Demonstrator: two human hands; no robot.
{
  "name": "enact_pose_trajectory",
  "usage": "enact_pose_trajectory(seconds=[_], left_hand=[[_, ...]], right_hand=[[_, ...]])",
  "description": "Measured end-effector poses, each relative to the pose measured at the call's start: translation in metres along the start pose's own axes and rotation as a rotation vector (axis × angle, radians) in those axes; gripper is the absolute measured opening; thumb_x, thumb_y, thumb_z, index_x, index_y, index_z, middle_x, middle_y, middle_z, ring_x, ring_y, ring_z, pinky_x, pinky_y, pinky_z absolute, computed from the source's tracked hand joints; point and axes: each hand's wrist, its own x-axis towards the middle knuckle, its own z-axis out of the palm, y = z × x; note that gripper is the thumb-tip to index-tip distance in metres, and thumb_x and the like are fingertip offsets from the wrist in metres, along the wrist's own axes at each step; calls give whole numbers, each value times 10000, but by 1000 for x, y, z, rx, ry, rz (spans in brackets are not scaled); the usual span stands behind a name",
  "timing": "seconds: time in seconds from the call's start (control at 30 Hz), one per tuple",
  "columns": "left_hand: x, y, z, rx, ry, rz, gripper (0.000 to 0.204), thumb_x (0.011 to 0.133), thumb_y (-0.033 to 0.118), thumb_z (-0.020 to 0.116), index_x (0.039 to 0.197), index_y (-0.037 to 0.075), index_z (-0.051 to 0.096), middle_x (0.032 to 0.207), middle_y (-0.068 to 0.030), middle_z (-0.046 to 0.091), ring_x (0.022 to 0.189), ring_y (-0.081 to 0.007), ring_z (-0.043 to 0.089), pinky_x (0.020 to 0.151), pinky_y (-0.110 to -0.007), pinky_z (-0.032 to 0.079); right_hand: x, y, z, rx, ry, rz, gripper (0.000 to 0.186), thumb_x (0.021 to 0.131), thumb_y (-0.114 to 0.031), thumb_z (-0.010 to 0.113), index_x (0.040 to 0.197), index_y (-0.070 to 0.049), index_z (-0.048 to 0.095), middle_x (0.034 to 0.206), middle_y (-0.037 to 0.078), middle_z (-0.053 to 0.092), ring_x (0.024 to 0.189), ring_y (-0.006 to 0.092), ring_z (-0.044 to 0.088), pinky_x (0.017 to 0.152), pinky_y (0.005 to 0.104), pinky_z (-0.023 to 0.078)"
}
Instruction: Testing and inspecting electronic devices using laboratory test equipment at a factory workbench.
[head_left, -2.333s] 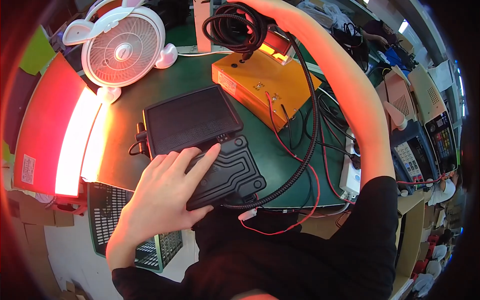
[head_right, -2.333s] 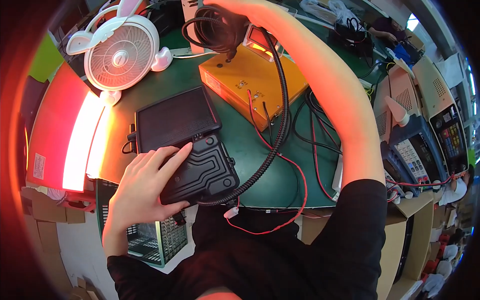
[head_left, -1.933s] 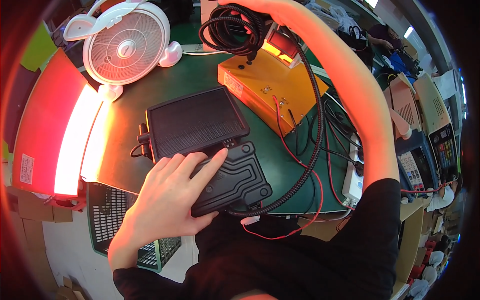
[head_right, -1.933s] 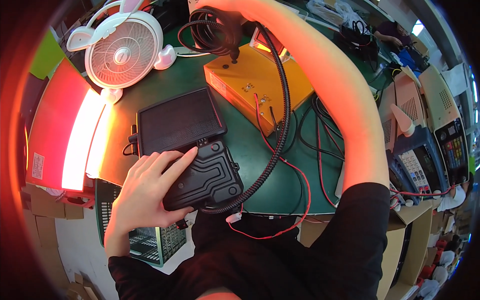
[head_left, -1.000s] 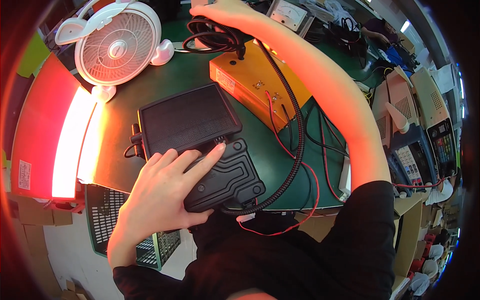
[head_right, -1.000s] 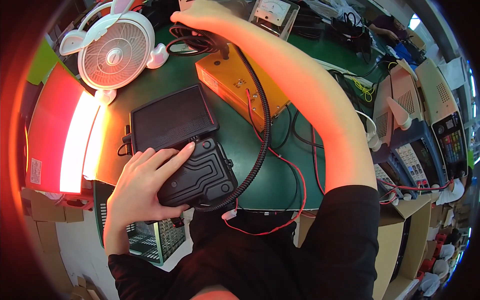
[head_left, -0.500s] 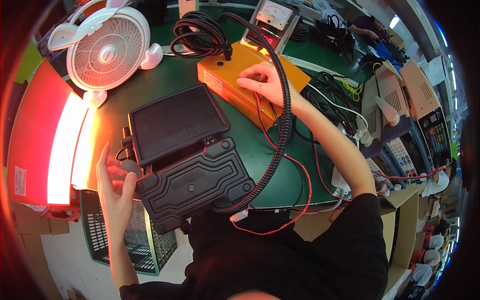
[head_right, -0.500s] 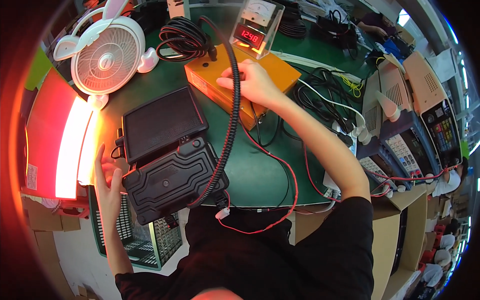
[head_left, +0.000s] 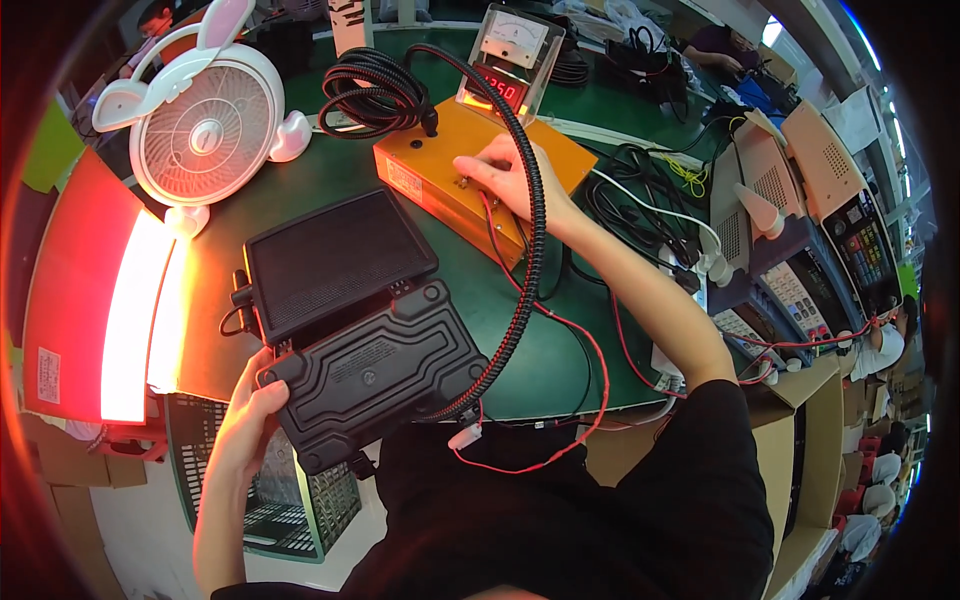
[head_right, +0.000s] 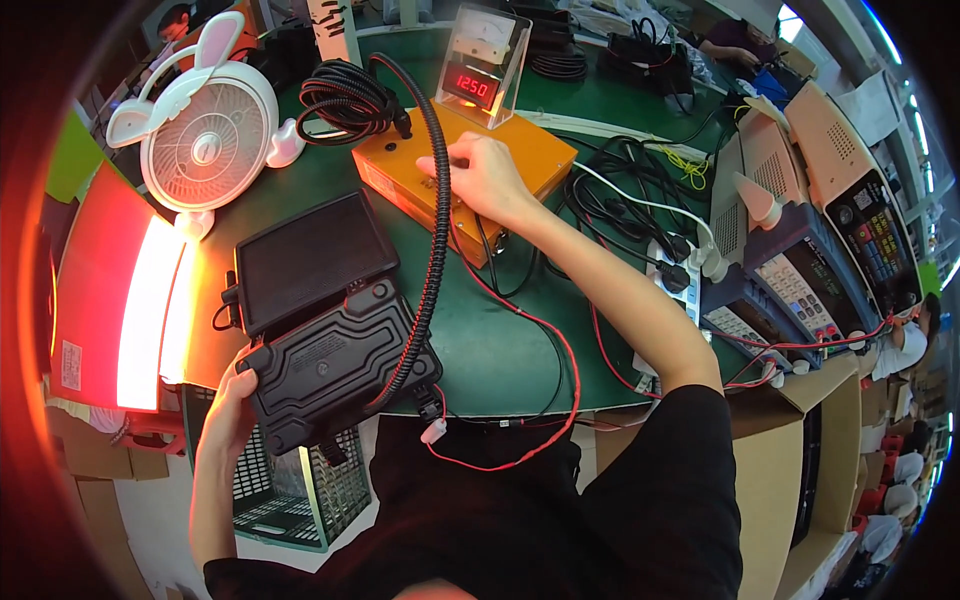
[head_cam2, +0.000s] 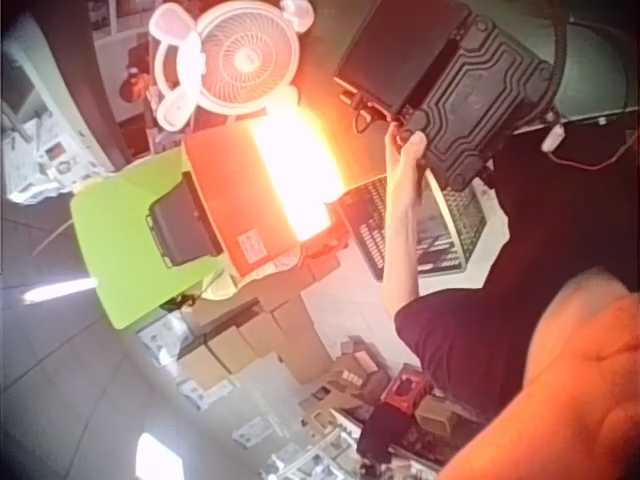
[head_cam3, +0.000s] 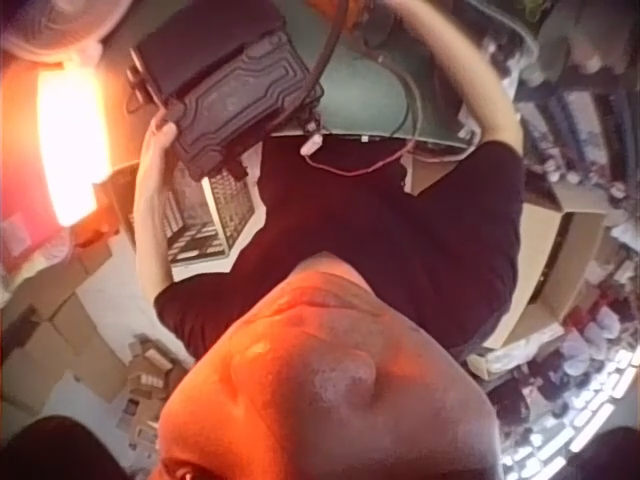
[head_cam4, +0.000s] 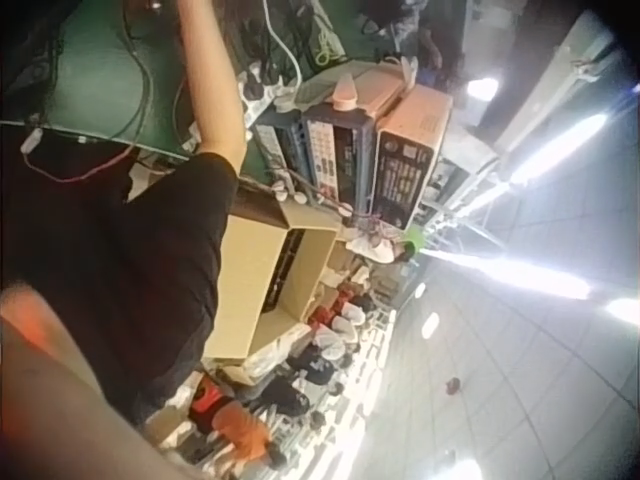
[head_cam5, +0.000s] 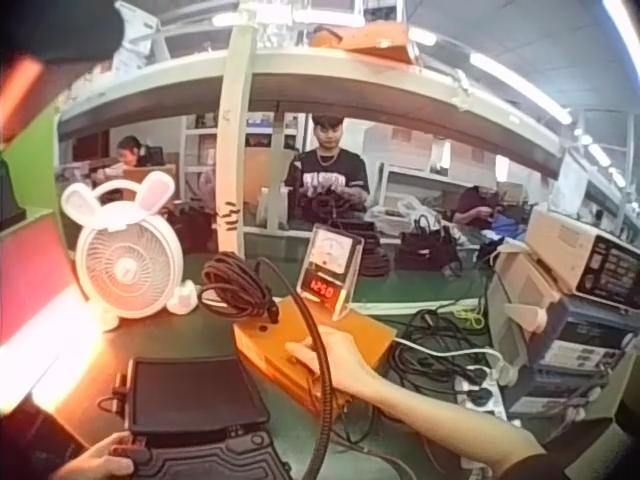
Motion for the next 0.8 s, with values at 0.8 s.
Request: enact_pose_trajectory(seconds=[0.8], left_hand=[[-38, -44, -91, -606, 562, 551, 644, 798, 427, 536, 1254, -12, 419, 1250, -159, 491, 1122, -288, 501, 967, -414, 407]], right_hand=[[82, -22, 55, 50, -127, -282, 379, 734, -220, 737, 955, 6, 527, 925, 95, 616, 766, 143, 585, 694, 280, 472]])
